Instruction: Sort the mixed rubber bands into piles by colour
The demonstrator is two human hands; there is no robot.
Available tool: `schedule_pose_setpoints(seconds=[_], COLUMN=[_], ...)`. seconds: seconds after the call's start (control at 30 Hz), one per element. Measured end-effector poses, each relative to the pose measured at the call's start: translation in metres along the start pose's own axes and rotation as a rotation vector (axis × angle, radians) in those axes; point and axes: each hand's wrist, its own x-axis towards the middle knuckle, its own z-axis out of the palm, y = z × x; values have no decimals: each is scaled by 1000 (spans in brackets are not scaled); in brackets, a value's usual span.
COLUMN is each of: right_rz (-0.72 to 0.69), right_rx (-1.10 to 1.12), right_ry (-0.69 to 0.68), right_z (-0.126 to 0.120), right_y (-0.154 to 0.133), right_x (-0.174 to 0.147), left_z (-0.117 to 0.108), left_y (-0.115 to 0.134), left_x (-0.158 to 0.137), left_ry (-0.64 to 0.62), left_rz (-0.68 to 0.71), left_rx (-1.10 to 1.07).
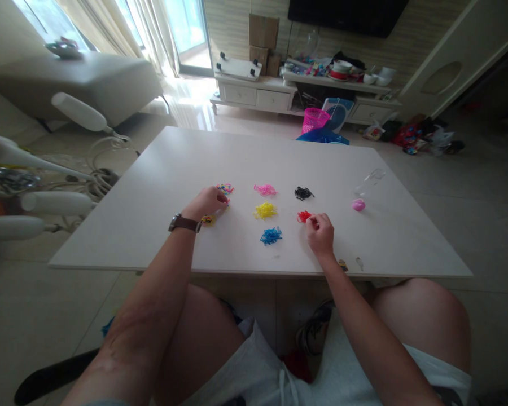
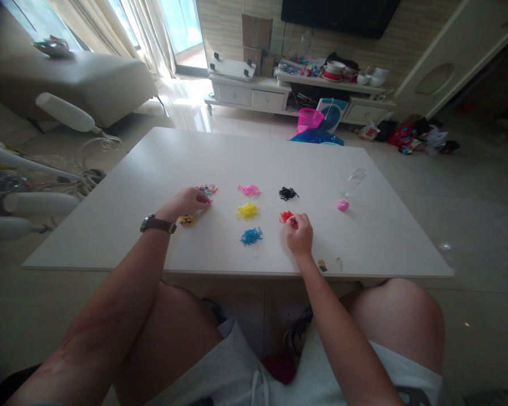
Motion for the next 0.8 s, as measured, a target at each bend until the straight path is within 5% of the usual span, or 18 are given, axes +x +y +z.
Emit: schedule_pose_setpoints(seconds=[0.8], right_rz=[-11], right_rx=[0], right_ry=[-5], right_z=[-1], right_y=[-2], right_x=[0], left_z=[3], left_y=[1], left_x=[2], left_ry=[-72], left_rz=[98], left_rx=[-35])
